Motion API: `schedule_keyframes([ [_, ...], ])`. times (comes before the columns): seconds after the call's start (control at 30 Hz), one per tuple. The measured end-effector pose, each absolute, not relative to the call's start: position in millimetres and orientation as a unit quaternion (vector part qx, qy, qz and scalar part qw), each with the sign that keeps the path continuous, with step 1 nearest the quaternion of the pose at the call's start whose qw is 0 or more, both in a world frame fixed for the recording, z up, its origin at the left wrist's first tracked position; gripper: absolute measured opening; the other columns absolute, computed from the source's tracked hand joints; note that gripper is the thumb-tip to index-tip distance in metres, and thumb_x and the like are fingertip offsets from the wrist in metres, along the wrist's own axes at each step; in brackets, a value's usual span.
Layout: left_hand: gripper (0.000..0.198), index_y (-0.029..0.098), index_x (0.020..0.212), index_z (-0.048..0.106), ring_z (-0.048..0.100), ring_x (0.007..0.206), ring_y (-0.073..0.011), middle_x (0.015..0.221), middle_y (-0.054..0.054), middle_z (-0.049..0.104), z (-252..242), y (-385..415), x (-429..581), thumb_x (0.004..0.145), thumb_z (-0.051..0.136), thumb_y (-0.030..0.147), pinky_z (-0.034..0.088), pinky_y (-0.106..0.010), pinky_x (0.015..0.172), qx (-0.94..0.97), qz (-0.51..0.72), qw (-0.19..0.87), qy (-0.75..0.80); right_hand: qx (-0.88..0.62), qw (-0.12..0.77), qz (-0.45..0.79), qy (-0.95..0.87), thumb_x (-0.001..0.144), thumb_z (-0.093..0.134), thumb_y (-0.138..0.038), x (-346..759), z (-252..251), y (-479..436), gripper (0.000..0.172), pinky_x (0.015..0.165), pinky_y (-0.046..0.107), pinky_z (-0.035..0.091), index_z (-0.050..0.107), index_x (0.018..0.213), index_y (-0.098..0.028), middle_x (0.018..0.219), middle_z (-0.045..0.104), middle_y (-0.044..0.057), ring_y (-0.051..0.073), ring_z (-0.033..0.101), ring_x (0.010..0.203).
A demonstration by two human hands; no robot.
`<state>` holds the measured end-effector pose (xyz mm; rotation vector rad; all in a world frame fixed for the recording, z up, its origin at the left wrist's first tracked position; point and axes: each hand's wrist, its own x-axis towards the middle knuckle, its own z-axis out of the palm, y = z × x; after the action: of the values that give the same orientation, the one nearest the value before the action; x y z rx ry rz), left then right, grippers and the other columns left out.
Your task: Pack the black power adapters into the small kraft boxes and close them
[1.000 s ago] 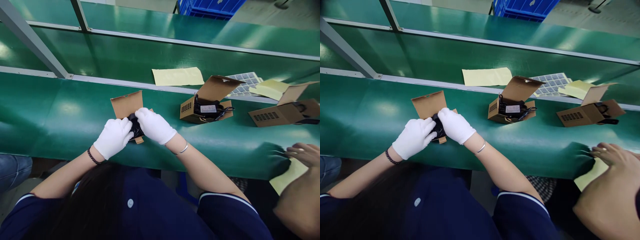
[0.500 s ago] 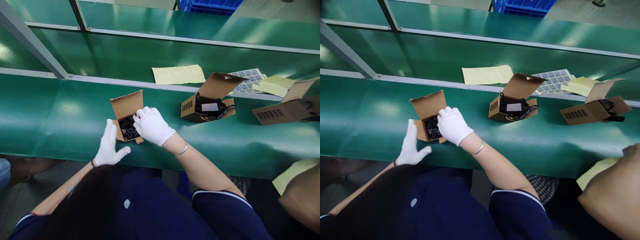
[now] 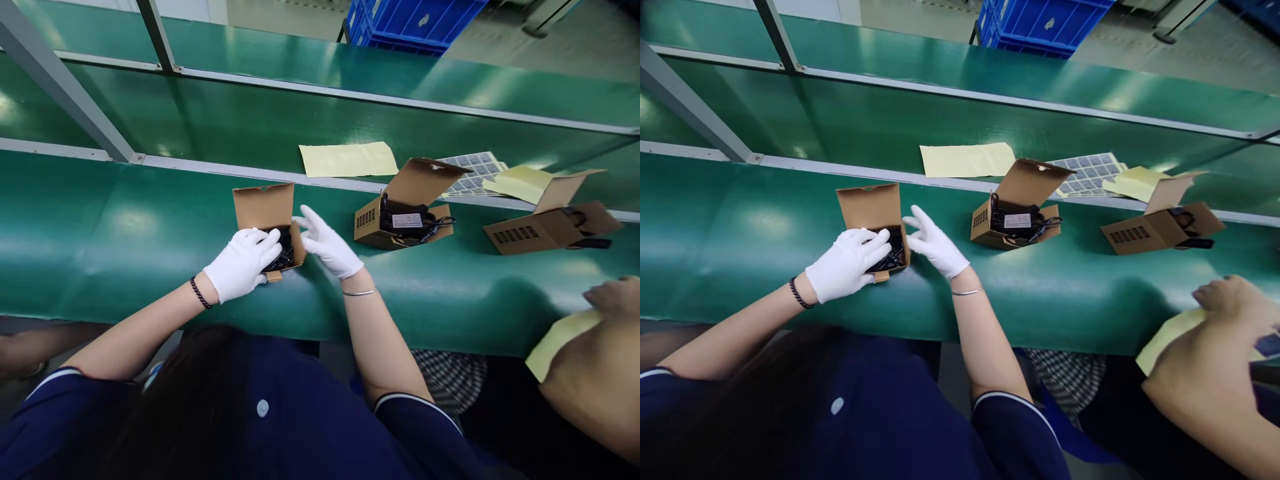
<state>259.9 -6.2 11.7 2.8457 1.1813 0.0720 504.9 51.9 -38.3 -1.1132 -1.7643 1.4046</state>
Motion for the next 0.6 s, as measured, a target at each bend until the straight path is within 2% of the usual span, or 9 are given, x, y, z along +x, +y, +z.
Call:
schedule_keyframes([
  [0.07, 0.063, 0.011, 0.146, 0.053, 0.06, 0.124, -0.037, 0.153, -0.023, 0.053, 11.7, 1.4, 257.4, 0.087, 0.072, 0.023, 0.046, -0.052, 0.107, 0.929, 0.022, 0.031, 0.367, -0.406, 0.301, 0.553, -0.663, 0.097, 0.057, -0.054, 489.3, -46.9, 48.9, 0.089, 0.089, 0.039, 0.058, 0.016, 0.168, -0.02, 0.156, 0.053, 0.021, 0.02, 0.067, 0.098],
  [0.1, 0.064, 0.011, 0.147, 0.052, 0.059, 0.124, -0.0367, 0.153, -0.024, 0.053, 10.8, 5.4, 255.1, 0.087, 0.071, 0.02, 0.047, -0.052, 0.107, 0.932, 0.025, 0.033, 0.359, -0.406, 0.303, 0.539, -0.673, 0.099, 0.056, -0.053, 482.1, -48.4, 47.9, 0.086, 0.089, 0.038, 0.057, 0.016, 0.168, -0.02, 0.153, 0.055, 0.02, 0.02, 0.067, 0.099],
  [0.27, 0.048, 0.017, 0.134, 0.062, 0.056, 0.132, -0.0333, 0.151, -0.018, 0.056, -3.2, 13.9, 240.1, 0.088, 0.058, 0.008, 0.048, -0.053, 0.11, 0.941, 0.087, 0.046, 0.324, -0.438, 0.308, 0.439, -0.722, 0.097, 0.062, -0.049, 470.6, -42.0, 48.2, 0.073, 0.083, 0.039, 0.058, 0.037, 0.157, -0.017, 0.138, 0.066, 0.018, 0.023, 0.067, 0.094],
  [0.33, 0.046, 0.018, 0.13, 0.064, 0.054, 0.135, -0.0328, 0.147, -0.018, 0.06, -10.5, 11.1, 237.3, 0.088, 0.052, 0.004, 0.046, -0.056, 0.113, 0.936, 0.118, 0.044, 0.33, -0.434, 0.312, 0.443, -0.72, 0.095, 0.064, -0.048, 471.2, -38.4, 48.6, 0.073, 0.08, 0.039, 0.058, 0.039, 0.154, -0.015, 0.138, 0.064, 0.02, 0.023, 0.067, 0.093],
  [0.43, 0.047, 0.017, 0.13, 0.064, 0.052, 0.14, -0.0329, 0.145, -0.017, 0.062, -18.5, 6.2, 236.8, 0.088, 0.049, 0.003, 0.04, -0.061, 0.119, 0.927, 0.15, 0.042, 0.342, -0.419, 0.315, 0.466, -0.713, 0.097, 0.061, -0.047, 469.1, -34.6, 44.9, 0.075, 0.081, 0.038, 0.059, 0.033, 0.157, -0.013, 0.142, 0.061, 0.021, 0.024, 0.068, 0.099],
  [0.5, 0.046, 0.019, 0.132, 0.064, 0.05, 0.143, -0.0325, 0.145, -0.016, 0.062, -20.0, 4.7, 236.7, 0.09, 0.052, 0.006, 0.038, -0.062, 0.121, 0.925, 0.155, 0.051, 0.343, -0.423, 0.316, 0.454, -0.717, 0.097, 0.059, -0.047, 466.5, -34.4, 38.0, 0.083, 0.083, 0.038, 0.058, 0.021, 0.164, -0.016, 0.147, 0.058, 0.022, 0.024, 0.069, 0.101],
  [0.6, 0.042, 0.021, 0.136, 0.062, 0.049, 0.146, -0.0322, 0.15, -0.015, 0.059, -18.7, 4.7, 233.9, 0.094, 0.062, 0.024, 0.037, -0.061, 0.124, 0.917, 0.168, 0.083, 0.352, -0.476, 0.333, 0.368, -0.726, 0.086, 0.074, -0.054, 464.3, -40.0, 24.0, 0.119, 0.082, 0.04, 0.059, -0.004, 0.169, -0.02, 0.162, 0.041, 0.027, 0.023, 0.067, 0.096],
])
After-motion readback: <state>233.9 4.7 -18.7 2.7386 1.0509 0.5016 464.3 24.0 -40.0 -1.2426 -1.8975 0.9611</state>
